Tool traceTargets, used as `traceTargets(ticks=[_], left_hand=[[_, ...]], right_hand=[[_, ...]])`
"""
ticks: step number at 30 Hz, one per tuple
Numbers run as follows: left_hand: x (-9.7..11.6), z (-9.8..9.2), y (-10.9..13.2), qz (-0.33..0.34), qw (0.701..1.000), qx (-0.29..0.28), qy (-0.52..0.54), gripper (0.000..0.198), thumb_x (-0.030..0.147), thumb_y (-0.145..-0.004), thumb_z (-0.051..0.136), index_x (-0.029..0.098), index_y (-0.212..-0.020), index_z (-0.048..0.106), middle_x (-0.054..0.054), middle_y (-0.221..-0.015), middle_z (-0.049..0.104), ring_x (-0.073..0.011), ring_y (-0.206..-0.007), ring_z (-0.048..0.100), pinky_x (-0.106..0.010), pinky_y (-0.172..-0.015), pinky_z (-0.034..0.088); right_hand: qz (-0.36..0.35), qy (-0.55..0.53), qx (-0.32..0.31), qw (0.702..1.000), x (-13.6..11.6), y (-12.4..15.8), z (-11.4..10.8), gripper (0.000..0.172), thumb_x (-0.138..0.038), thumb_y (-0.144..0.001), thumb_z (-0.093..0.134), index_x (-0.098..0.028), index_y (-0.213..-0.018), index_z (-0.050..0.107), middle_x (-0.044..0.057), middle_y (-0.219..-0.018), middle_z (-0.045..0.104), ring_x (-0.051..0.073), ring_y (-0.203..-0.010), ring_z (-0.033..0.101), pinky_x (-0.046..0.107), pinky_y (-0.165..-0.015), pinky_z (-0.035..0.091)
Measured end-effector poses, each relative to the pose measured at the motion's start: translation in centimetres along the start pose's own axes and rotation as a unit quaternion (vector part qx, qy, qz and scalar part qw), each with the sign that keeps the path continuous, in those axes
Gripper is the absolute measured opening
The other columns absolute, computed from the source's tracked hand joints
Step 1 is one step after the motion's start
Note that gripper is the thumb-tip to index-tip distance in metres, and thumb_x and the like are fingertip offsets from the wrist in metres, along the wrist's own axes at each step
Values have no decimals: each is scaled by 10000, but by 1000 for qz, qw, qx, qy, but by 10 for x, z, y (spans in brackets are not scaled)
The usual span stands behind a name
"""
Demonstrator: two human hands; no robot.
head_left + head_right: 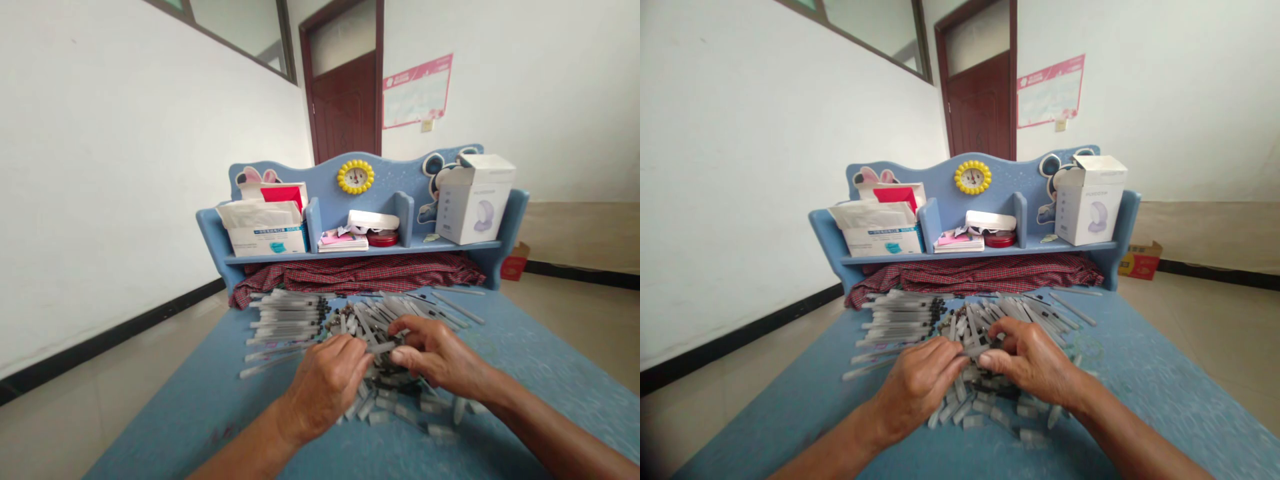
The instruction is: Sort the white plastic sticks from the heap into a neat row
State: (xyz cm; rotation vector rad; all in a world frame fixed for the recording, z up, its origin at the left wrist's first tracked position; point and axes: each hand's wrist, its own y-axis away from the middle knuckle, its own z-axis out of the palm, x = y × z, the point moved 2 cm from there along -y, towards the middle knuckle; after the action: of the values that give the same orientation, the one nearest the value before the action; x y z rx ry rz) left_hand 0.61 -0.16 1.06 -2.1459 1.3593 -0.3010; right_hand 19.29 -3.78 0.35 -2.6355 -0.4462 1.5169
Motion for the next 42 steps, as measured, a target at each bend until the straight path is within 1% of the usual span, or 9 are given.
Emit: traceTargets(ticks=[4,9,14,21,26,32,37,40,42], left_hand=[[0,2,1,5,1000,-4,5,198,223,-929,401,169,-787,527,-13,-662,551,-152,-621,538,-256,-561,415],[-1,3,1,-6,1000,-11,13,203,223,-930,398,170,-780,524,-15,-663,551,-146,-616,539,-246,-565,416],[-1,3,1,-2,1000,-17,23,201,229,-928,399,164,-801,541,-19,-667,563,-156,-627,550,-254,-572,420],[-1,1,-1,-47,992,-44,109,214,203,-922,414,156,-762,548,7,-599,551,-118,-535,538,-213,-511,384],[-2,2,-1,-56,989,-49,129,208,206,-919,429,154,-760,552,10,-602,552,-110,-534,536,-206,-507,369],[-1,7,2,-32,992,-61,104,232,243,-930,408,151,-789,568,-9,-629,576,-139,-573,567,-234,-535,400],[-3,8,2,-29,995,-46,88,236,241,-935,394,155,-803,570,-12,-639,589,-145,-583,580,-243,-542,415],[-4,10,2,-29,995,-47,82,242,251,-939,386,159,-807,567,-14,-651,596,-148,-602,590,-245,-556,428],[-4,11,3,-30,995,-53,78,240,254,-940,385,160,-814,567,-15,-659,599,-150,-613,595,-247,-565,434]], right_hand=[[-28,65,20,997,-1,0,0,464,-472,-908,401,-163,-568,466,-29,-486,445,72,-451,379,206,-434,274],[13,-18,-15,1000,1,0,1,312,-484,-843,523,-172,-827,530,-58,-517,471,72,-426,382,191,-392,255],[-13,51,14,999,-2,0,0,387,-399,-890,457,-175,-575,437,-42,-467,420,72,-441,366,197,-412,260],[56,-68,-4,996,0,0,-4,183,-312,-797,576,-164,-696,544,-50,-473,500,46,-362,359,162,-343,270],[48,-127,42,990,2,-2,-6,191,-346,-762,604,-169,-748,534,-45,-519,544,45,-334,386,158,-315,302],[50,-143,23,988,-3,-3,0,191,-341,-722,608,-169,-723,526,-37,-537,542,55,-359,415,170,-336,330],[31,4,132,991,7,-6,-12,179,-345,-772,555,-171,-735,572,-33,-516,523,78,-395,412,196,-381,303],[23,162,208,964,16,-8,-24,189,-336,-791,550,-168,-749,627,-21,-506,524,105,-455,436,221,-448,308],[24,213,211,954,20,-11,-26,209,-343,-804,541,-168,-773,651,-11,-516,545,119,-477,456,232,-478,315]])
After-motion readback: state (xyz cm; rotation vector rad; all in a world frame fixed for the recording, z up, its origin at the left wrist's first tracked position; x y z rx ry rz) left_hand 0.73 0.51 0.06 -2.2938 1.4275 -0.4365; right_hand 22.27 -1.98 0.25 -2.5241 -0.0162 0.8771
